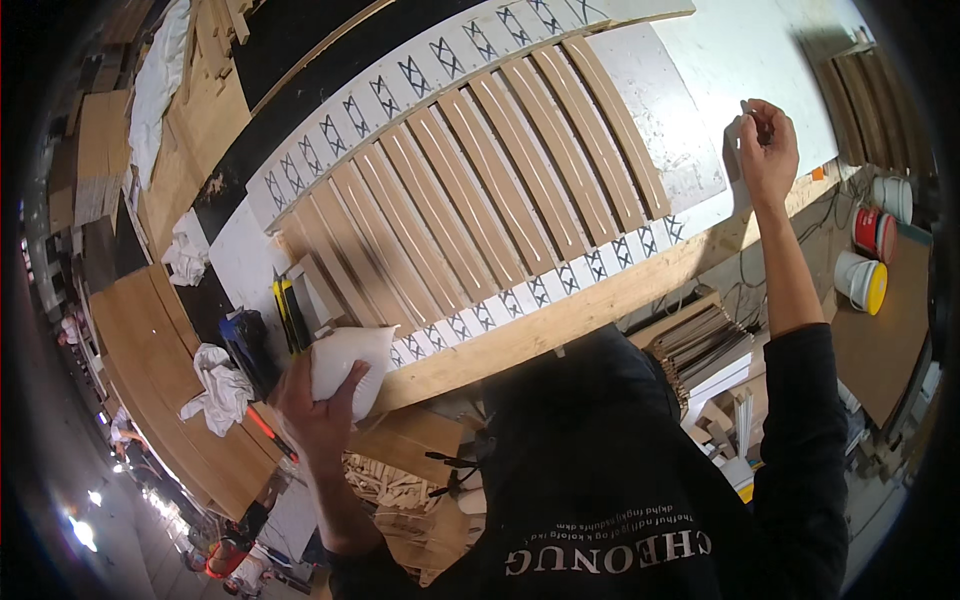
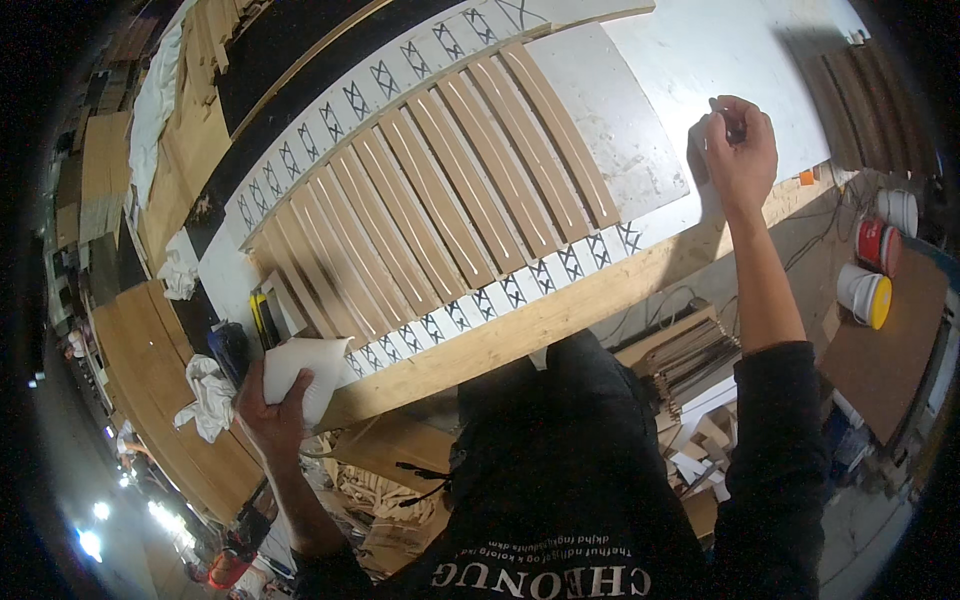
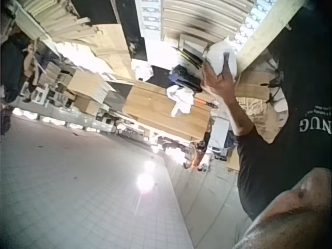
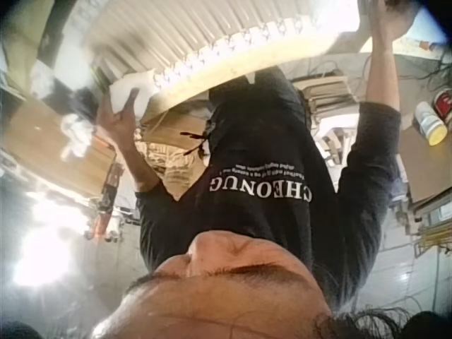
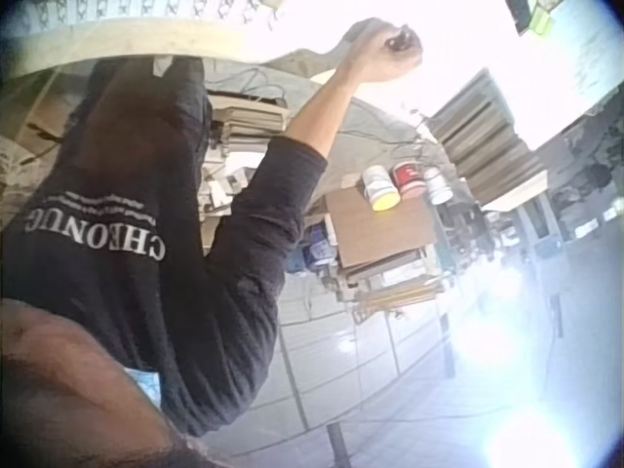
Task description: Assembling and gluing wooden slats onto a panel base using a hammer and adhesive.
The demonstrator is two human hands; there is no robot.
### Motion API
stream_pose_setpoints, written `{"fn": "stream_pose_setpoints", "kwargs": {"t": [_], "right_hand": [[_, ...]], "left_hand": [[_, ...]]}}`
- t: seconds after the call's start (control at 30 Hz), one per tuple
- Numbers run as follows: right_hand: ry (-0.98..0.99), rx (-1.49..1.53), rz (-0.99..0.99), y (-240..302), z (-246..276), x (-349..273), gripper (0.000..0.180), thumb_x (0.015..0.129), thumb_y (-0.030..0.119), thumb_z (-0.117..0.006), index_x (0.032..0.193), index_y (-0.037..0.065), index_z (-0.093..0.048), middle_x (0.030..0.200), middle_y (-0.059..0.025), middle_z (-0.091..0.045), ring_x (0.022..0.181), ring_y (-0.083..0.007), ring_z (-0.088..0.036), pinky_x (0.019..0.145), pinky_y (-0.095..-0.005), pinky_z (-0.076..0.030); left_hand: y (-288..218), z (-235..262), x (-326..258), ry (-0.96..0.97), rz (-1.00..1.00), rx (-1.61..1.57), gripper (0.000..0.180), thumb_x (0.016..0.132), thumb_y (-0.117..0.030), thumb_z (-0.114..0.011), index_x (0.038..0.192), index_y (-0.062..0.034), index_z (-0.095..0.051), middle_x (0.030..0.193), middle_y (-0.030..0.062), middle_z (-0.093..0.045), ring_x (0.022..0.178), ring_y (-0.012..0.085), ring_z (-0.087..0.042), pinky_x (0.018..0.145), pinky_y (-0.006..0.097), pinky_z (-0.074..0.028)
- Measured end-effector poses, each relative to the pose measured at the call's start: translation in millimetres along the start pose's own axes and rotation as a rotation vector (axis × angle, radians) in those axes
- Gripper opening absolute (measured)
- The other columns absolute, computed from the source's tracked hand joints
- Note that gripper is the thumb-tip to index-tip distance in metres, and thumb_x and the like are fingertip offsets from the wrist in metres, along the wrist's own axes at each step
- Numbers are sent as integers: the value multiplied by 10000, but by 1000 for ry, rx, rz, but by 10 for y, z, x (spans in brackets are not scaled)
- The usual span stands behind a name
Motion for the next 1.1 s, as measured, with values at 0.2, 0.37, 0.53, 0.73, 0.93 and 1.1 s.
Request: {"fn": "stream_pose_setpoints", "kwargs": {"t": [0.2, 0.37, 0.53, 0.73, 0.93, 1.1], "right_hand": [[8, 25, 16, -12, -2, -6, 230, 814, 181, -592, 1007, 63, -635, 931, -59, -614, 802, -131, -600, 737, -256, -472], [1, 48, 24, -30, 1, 3, 226, 818, 169, -589, 1009, 54, -632, 927, -57, -615, 801, -124, -597, 735, -255, -471], [15, 33, 11, -28, 6, 11, 218, 817, 160, -593, 1004, 53, -631, 920, -55, -617, 797, -125, -597, 731, -252, -471], [14, 70, -1, -21, 5, 7, 210, 820, 163, -593, 996, 54, -631, 917, -53, -617, 790, -125, -599, 722, -255, -474], [19, 64, 10, -53, -3, -7, 209, 829, 162, -592, 1000, 46, -628, 924, -58, -614, 802, -129, -603, 730, -256, -475], [17, 64, 9, -17, 7, 4, 216, 831, 157, -589, 1009, 38, -625, 934, -72, -616, 813, -142, -611, 749, -266, -480]], "left_hand": [[110, 15, 231, -93, -68, 18, 341, 656, -157, -793, 902, 7, -624, 741, 140, -626, 640, 282, -616, 599, 340, -475], [155, 39, 550, -165, -71, 75, 293, 689, -173, -779, 868, -8, -616, 728, 134, -631, 617, 259, -618, 595, 324, -474], [116, 22, 879, -201, -92, 45, 283, 702, -171, -774, 878, -10, -621, 684, 114, -627, 588, 186, -608, 581, 284, -472], [115, -14, 1183, -232, -107, -5, 253, 744, -180, -752, 889, -13, -629, 671, 80, -617, 588, 97, -559, 581, 258, -463], [152, 62, 1039, -306, -67, -63, 256, 733, -160, -746, 910, -18, -627, 723, 74, -638, 637, 113, -588, 611, 266, -472], [360, 203, 224, -306, 136, -162, 367, 648, -106, -783, 962, -8, -620, 807, 75, -667, 718, 146, -624, 675, 293, -503]]}}
Point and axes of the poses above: each hand's wrist, its own x-axis towards the middle knuckle, its own z-axis out of the back of the hand, y = z × x, the point moved 1 cm from there along x, towards the middle knuckle
